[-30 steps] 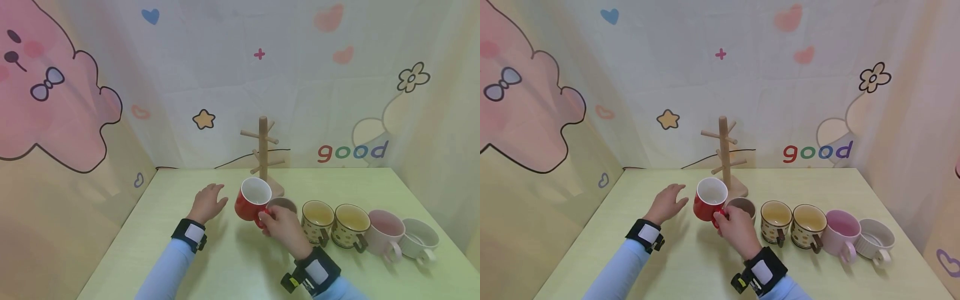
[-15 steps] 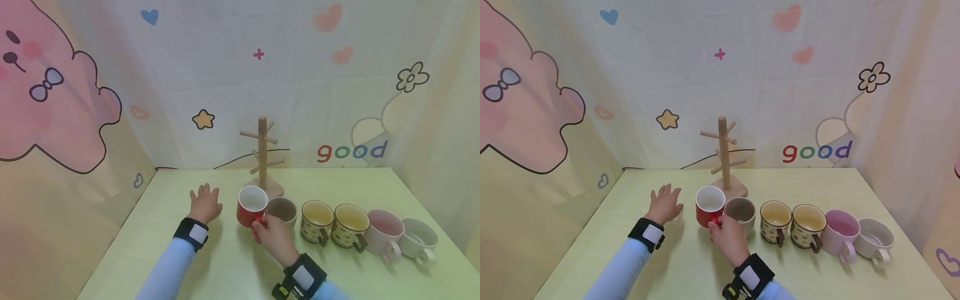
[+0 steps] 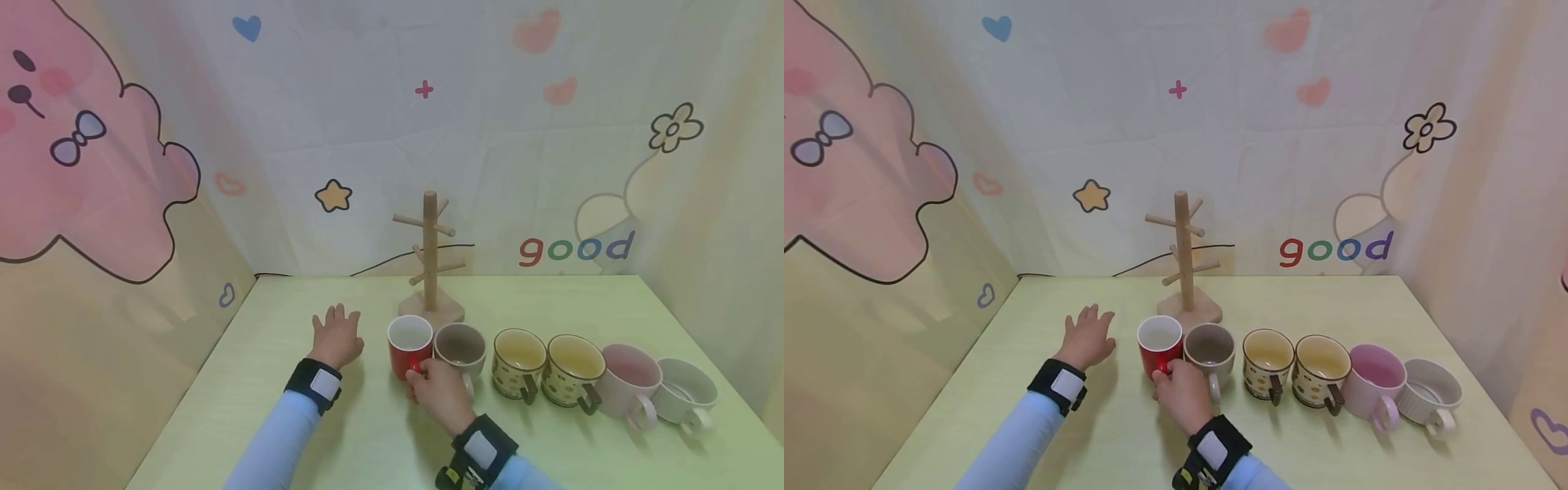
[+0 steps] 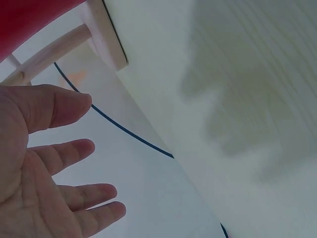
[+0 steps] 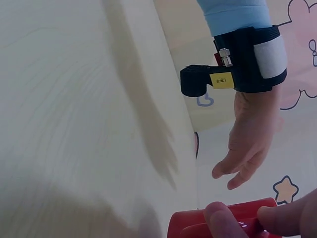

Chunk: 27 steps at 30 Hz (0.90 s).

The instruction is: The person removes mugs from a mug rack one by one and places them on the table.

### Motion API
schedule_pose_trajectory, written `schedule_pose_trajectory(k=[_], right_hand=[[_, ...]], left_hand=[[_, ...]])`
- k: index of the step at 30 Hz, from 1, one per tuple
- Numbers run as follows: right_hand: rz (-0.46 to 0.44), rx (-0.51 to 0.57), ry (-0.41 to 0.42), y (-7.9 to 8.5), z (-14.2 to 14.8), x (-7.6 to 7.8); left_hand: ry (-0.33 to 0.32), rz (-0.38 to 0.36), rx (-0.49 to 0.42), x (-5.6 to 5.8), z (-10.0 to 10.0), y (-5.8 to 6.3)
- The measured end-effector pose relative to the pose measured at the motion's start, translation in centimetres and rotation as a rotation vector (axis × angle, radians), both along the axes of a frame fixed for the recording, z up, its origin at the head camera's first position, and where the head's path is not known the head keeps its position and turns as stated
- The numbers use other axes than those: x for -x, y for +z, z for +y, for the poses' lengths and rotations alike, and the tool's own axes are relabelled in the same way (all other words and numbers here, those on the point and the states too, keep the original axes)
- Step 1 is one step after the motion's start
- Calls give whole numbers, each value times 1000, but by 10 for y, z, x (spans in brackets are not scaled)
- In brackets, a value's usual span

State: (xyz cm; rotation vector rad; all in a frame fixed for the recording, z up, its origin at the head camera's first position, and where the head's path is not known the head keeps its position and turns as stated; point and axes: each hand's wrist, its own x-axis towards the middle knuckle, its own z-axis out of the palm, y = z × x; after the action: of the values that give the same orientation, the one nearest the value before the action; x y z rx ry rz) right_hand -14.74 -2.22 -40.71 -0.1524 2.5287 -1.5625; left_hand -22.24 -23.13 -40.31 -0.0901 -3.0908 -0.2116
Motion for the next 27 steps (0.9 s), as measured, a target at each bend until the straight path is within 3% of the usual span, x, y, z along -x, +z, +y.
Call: schedule_pose_trajectory(k=[10, 17, 21, 27], right_hand=[[-56, 0, -10, -18, -2, -2], [-93, 20, 24, -20, -1, -1], [-90, -11, 52, -20, 1, 0], [-12, -84, 90, -15, 4, -3]], left_hand=[[-20, -5, 0, -1, 2, -3], [-21, -18, -3, 1, 3, -2], [-24, -16, -3, 1, 4, -1], [-22, -23, 5, 0, 4, 3]])
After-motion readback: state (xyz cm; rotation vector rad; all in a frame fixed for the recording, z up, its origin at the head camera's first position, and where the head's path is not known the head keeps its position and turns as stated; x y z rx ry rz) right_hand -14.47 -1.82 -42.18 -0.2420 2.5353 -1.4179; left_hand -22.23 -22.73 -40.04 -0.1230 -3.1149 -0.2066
